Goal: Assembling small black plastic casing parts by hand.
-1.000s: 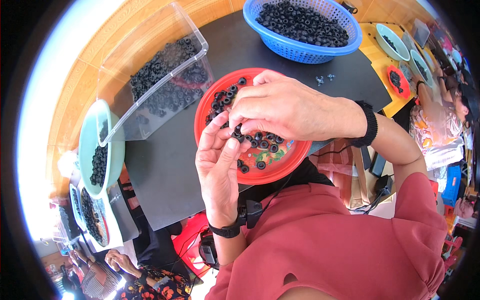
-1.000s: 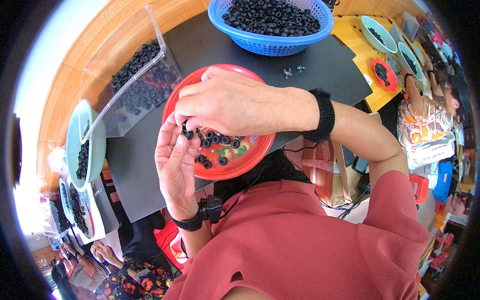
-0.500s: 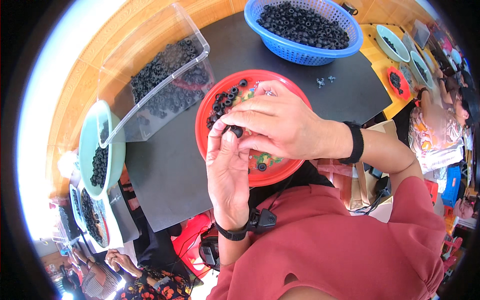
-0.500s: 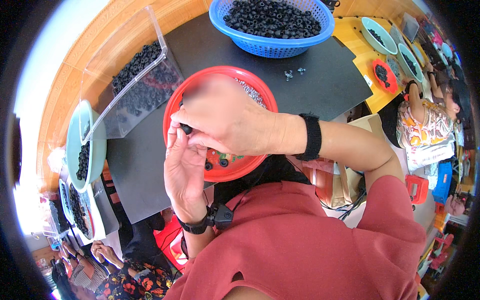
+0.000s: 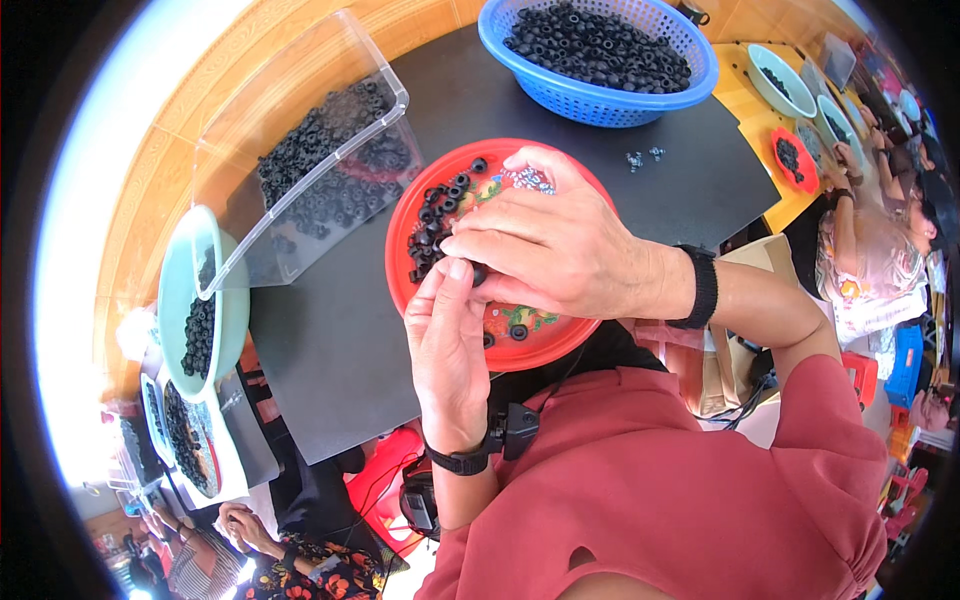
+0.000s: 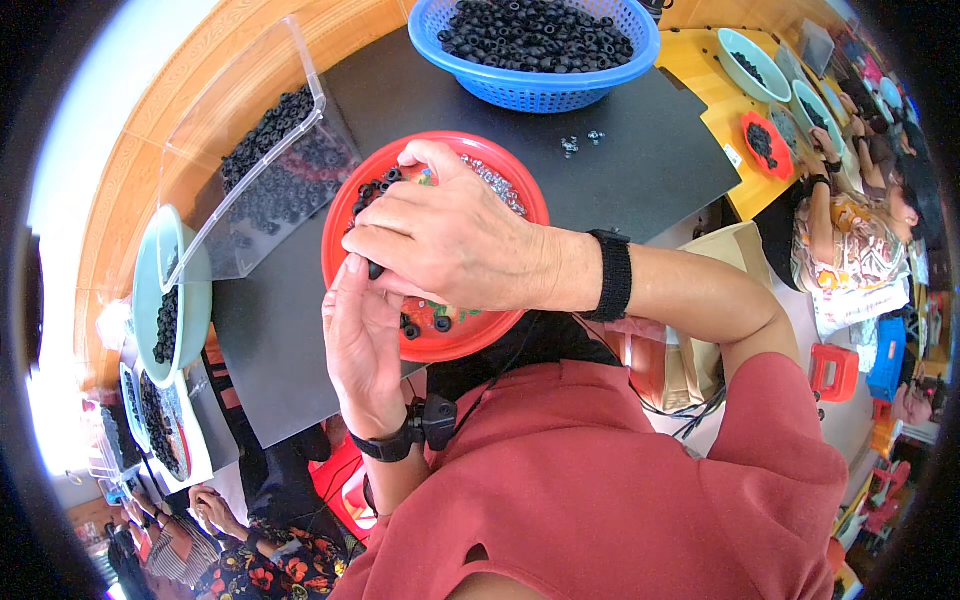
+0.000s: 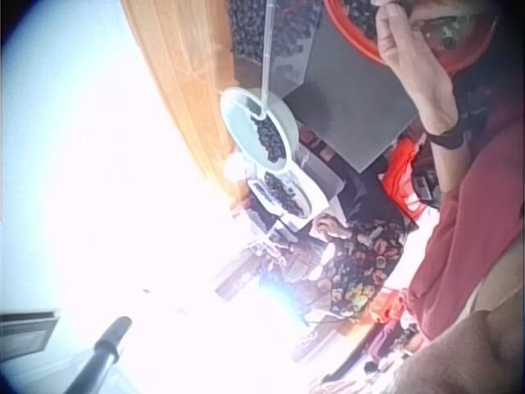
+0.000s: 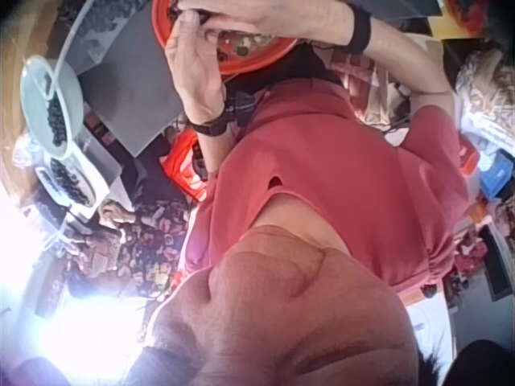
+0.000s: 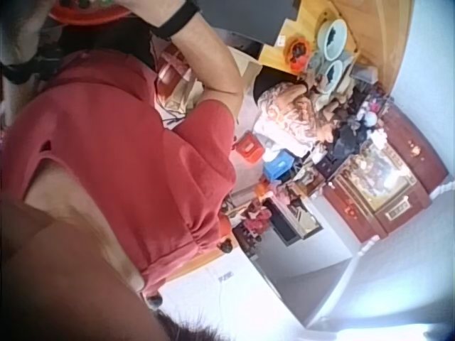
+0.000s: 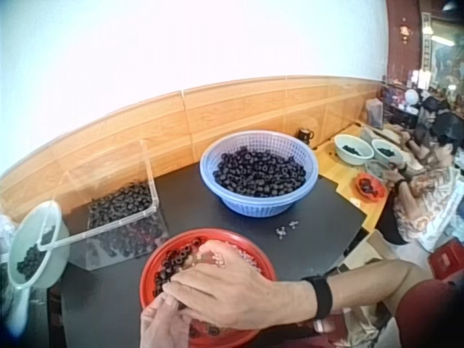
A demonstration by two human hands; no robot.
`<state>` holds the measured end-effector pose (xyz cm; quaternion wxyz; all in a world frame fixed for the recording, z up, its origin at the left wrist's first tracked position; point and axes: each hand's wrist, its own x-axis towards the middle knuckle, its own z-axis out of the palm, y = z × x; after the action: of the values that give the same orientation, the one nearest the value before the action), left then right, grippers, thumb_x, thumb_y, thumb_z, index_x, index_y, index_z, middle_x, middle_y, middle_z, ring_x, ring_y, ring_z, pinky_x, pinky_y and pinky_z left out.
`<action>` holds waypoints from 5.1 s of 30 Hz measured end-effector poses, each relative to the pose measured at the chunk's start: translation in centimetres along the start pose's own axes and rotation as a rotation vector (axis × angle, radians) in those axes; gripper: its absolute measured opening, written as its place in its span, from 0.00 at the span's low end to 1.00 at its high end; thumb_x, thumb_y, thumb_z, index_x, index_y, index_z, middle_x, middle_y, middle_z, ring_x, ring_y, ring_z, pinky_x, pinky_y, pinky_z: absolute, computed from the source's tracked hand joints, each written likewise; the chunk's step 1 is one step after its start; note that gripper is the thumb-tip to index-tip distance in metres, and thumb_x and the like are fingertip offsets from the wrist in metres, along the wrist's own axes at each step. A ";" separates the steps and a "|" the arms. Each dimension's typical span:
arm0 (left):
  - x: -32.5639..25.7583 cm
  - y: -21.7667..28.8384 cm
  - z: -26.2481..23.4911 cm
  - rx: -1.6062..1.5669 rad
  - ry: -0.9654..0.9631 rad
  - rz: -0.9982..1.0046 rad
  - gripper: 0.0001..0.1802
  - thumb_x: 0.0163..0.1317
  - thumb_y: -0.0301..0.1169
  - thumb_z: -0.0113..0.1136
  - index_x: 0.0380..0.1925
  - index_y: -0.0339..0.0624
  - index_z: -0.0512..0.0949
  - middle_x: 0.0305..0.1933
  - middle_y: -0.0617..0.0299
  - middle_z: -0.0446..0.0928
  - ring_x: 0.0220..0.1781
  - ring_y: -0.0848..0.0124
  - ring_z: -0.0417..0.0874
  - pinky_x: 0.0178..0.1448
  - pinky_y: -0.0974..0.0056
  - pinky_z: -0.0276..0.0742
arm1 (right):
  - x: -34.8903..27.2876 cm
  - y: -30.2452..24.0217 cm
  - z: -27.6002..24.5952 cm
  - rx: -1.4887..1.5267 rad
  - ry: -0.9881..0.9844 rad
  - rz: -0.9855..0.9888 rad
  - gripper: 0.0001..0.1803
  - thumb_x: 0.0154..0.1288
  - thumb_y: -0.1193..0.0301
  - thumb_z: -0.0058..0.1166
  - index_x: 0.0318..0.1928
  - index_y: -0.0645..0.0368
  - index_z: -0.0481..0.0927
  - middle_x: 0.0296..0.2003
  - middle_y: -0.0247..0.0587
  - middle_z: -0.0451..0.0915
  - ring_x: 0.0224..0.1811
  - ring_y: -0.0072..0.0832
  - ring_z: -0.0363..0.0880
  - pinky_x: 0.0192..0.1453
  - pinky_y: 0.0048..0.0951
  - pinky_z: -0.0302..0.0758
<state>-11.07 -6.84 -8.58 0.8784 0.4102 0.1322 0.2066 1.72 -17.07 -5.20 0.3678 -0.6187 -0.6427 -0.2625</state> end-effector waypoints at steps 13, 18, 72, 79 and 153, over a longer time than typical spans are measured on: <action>-0.7 0.1 0.1 0.000 -0.035 0.000 0.10 0.71 0.30 0.50 0.43 0.36 0.78 0.43 0.58 0.81 0.44 0.69 0.81 0.56 0.61 0.74 | 0.2 0.3 -0.6 -0.057 -0.083 -0.054 0.14 0.48 0.65 0.62 0.33 0.56 0.75 0.25 0.31 0.74 0.31 0.28 0.78 0.56 0.42 0.67; -0.9 -0.1 0.3 0.017 -0.026 0.022 0.10 0.70 0.29 0.51 0.44 0.35 0.78 0.41 0.59 0.81 0.43 0.70 0.81 0.55 0.62 0.74 | -0.1 0.7 -0.7 0.053 -0.152 -0.100 0.12 0.50 0.67 0.60 0.31 0.58 0.73 0.24 0.34 0.72 0.29 0.29 0.77 0.58 0.43 0.67; -1.2 -1.0 0.3 -0.044 -0.092 -0.069 0.13 0.69 0.27 0.53 0.51 0.36 0.76 0.51 0.59 0.79 0.51 0.70 0.81 0.59 0.61 0.75 | -0.9 0.6 -2.5 0.219 -0.290 0.123 0.10 0.54 0.66 0.60 0.34 0.56 0.78 0.28 0.36 0.79 0.37 0.36 0.78 0.55 0.44 0.65; -1.6 -0.9 0.8 0.132 0.010 0.023 0.12 0.67 0.25 0.55 0.49 0.33 0.77 0.45 0.58 0.81 0.44 0.71 0.82 0.53 0.65 0.77 | -0.5 0.3 -3.0 0.213 -0.386 0.162 0.10 0.55 0.65 0.59 0.32 0.56 0.77 0.28 0.37 0.78 0.37 0.37 0.78 0.54 0.41 0.65; 0.1 -0.1 -1.4 0.248 0.190 0.084 0.17 0.66 0.24 0.57 0.55 0.32 0.76 0.37 0.63 0.79 0.36 0.78 0.78 0.42 0.74 0.73 | 1.4 9.8 6.4 -0.171 -0.577 0.087 0.09 0.55 0.70 0.51 0.24 0.60 0.80 0.24 0.51 0.82 0.29 0.45 0.84 0.32 0.41 0.79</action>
<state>-11.53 -5.98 -9.53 0.7951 0.4993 0.2221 0.2631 10.51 -10.19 -9.05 0.1274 -0.7235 -0.6691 -0.1128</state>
